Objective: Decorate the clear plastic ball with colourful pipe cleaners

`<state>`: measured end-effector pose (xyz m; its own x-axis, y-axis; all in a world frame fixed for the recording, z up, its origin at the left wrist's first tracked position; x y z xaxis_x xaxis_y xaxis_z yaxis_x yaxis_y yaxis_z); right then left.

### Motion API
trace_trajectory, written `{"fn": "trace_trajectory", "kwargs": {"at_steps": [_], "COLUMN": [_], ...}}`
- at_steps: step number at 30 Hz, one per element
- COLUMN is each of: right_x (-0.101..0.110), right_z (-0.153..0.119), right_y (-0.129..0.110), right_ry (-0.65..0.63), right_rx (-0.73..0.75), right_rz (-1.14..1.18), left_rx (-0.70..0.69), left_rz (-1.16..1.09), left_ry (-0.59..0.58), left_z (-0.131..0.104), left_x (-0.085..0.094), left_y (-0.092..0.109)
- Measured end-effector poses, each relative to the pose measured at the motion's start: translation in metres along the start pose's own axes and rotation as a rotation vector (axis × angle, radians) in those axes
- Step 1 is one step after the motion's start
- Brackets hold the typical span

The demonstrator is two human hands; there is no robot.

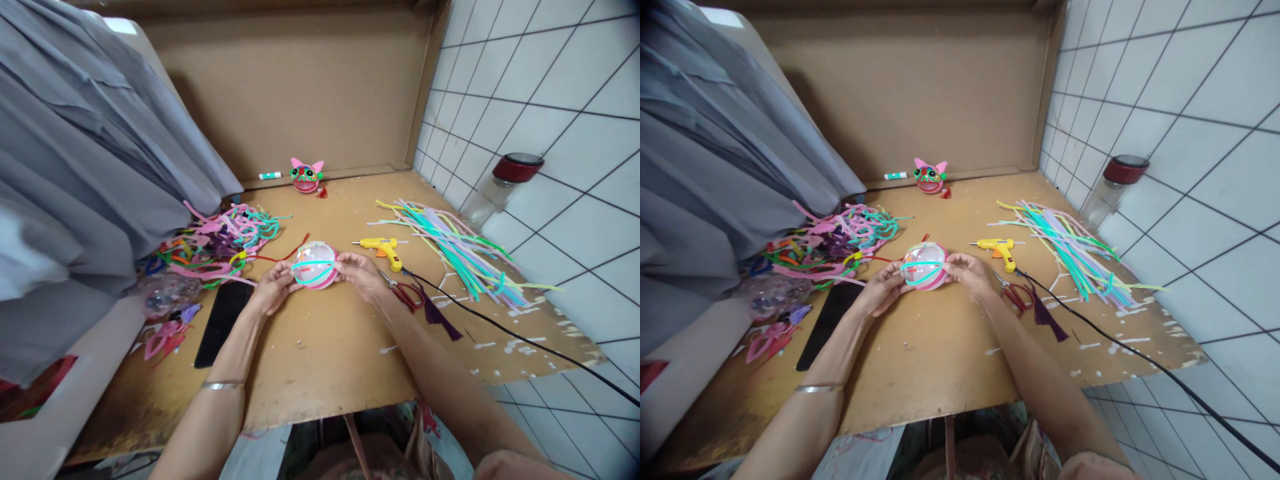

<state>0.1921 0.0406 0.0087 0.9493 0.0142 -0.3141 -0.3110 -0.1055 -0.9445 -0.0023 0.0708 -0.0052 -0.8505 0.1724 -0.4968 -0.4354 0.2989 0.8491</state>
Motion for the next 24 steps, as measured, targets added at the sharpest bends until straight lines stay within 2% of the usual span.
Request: {"fn": "trace_trajectory", "kwargs": {"at_steps": [14, 24], "right_x": [-0.003, 0.003], "right_z": [0.001, 0.003], "right_y": [0.004, 0.004], "right_ry": [0.009, 0.028], "right_rx": [-0.018, -0.006], "right_rz": [0.129, 0.146], "left_rx": [-0.003, 0.048], "left_rz": [-0.062, -0.13], "left_ry": [0.017, -0.023], "left_z": [0.001, -0.004], "left_x": [0.003, -0.012], "left_y": [0.004, 0.004]}}
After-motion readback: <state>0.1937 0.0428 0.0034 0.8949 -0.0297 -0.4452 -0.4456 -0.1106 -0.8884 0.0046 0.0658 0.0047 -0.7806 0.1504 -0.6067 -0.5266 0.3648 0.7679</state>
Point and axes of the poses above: each hand's wrist, its own z-axis towards the middle knuckle, its own x-axis out of the back of the hand, y = z × x, the point moved 7 cm from there along z, towards the middle knuckle, and after that the axes turned 9 degrees about -z, right-handed, at the moved point
